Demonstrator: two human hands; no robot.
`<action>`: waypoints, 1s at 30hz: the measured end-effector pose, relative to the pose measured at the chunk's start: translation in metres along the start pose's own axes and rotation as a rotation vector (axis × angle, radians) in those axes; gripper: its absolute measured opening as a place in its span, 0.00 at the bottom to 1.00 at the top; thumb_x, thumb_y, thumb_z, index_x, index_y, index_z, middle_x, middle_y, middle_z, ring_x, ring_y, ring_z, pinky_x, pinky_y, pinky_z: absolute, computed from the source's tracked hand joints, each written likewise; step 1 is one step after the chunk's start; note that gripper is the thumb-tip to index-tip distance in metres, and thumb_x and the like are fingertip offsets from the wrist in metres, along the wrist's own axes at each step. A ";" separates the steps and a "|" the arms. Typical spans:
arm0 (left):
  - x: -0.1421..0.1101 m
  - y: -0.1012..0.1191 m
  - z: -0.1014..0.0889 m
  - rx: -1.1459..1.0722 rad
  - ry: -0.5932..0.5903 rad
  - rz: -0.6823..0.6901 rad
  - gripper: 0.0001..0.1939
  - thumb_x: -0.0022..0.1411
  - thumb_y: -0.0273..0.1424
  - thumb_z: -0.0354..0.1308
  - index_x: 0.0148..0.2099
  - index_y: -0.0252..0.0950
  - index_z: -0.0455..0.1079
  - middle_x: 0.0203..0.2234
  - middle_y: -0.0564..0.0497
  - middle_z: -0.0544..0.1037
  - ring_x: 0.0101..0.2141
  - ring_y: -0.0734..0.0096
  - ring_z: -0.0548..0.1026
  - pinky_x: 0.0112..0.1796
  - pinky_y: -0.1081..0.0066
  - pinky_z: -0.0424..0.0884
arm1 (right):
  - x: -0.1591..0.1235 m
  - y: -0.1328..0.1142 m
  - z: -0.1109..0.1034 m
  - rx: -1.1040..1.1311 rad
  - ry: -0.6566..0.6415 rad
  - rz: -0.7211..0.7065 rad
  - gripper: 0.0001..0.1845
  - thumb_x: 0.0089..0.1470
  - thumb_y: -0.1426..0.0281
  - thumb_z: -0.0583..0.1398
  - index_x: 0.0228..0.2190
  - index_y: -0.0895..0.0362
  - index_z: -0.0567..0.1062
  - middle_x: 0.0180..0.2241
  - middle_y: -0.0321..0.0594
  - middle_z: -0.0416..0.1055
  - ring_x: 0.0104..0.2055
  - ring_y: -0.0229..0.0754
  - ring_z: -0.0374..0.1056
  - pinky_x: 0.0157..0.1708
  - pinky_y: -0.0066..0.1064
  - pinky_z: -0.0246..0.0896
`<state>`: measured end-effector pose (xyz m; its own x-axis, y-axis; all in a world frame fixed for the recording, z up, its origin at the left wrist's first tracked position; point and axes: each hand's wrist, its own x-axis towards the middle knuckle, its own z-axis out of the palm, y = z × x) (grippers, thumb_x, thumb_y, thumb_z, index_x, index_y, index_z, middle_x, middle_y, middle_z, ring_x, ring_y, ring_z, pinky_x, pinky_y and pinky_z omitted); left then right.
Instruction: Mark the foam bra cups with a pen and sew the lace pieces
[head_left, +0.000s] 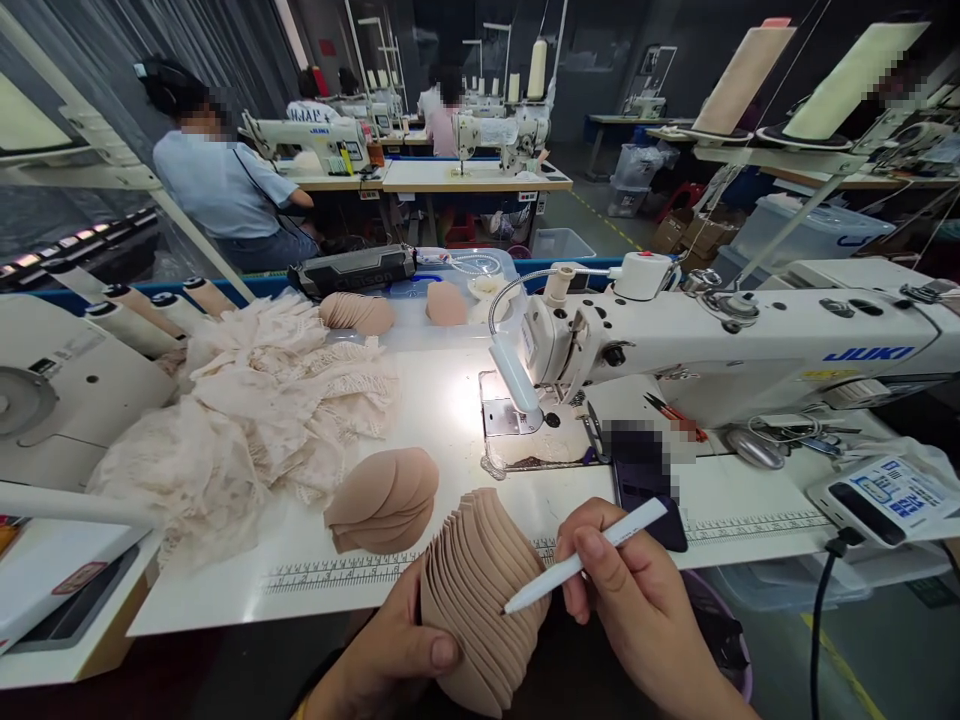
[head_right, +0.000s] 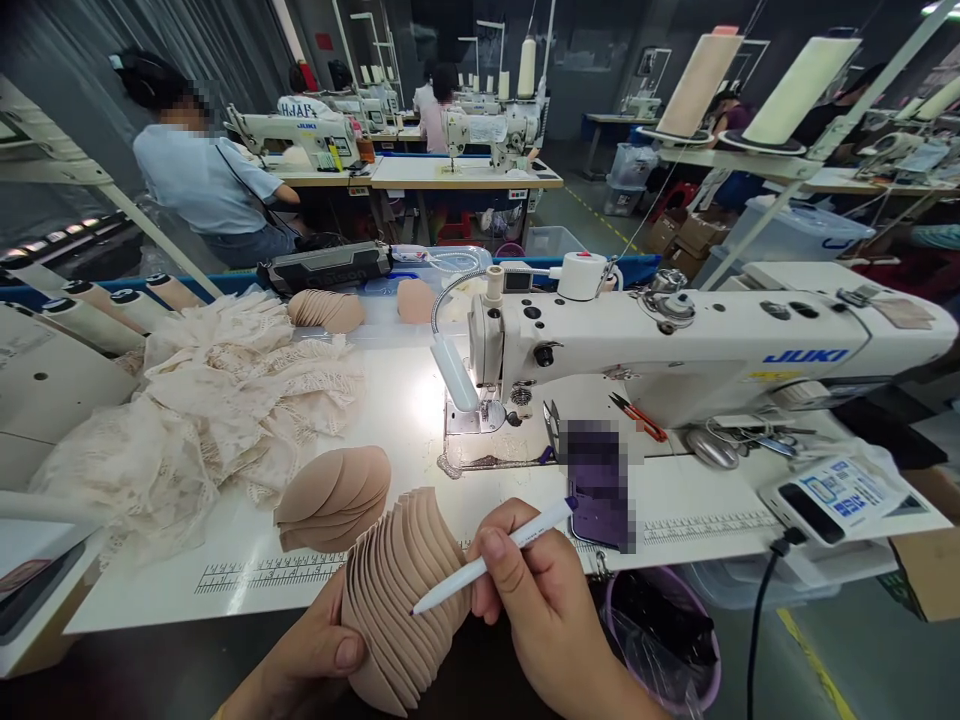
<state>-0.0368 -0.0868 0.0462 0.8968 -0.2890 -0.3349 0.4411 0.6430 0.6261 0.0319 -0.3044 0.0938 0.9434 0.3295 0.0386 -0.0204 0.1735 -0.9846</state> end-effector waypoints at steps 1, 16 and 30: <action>0.000 0.000 0.001 -0.006 0.004 -0.004 0.51 0.43 0.39 0.82 0.69 0.37 0.71 0.51 0.37 0.83 0.56 0.36 0.79 0.55 0.51 0.75 | 0.000 0.000 0.000 0.002 0.012 -0.010 0.23 0.73 0.52 0.60 0.32 0.55 0.77 0.20 0.33 0.70 0.22 0.36 0.65 0.23 0.28 0.59; 0.002 -0.001 -0.002 0.035 -0.063 0.018 0.47 0.47 0.42 0.81 0.66 0.35 0.72 0.50 0.37 0.83 0.54 0.39 0.80 0.54 0.52 0.75 | -0.002 0.000 0.001 -0.052 -0.077 0.030 0.24 0.73 0.51 0.60 0.31 0.55 0.76 0.21 0.34 0.70 0.23 0.36 0.66 0.25 0.27 0.61; 0.005 0.001 0.002 0.017 -0.142 0.038 0.54 0.51 0.39 0.79 0.76 0.38 0.59 0.55 0.37 0.81 0.58 0.38 0.77 0.57 0.51 0.73 | -0.004 0.003 0.001 -0.005 -0.079 -0.013 0.21 0.75 0.54 0.59 0.34 0.54 0.76 0.22 0.33 0.71 0.24 0.35 0.66 0.26 0.25 0.62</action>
<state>-0.0321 -0.0885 0.0469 0.9081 -0.3629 -0.2089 0.4064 0.6436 0.6486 0.0274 -0.3042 0.0911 0.9143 0.3999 0.0642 -0.0066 0.1732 -0.9849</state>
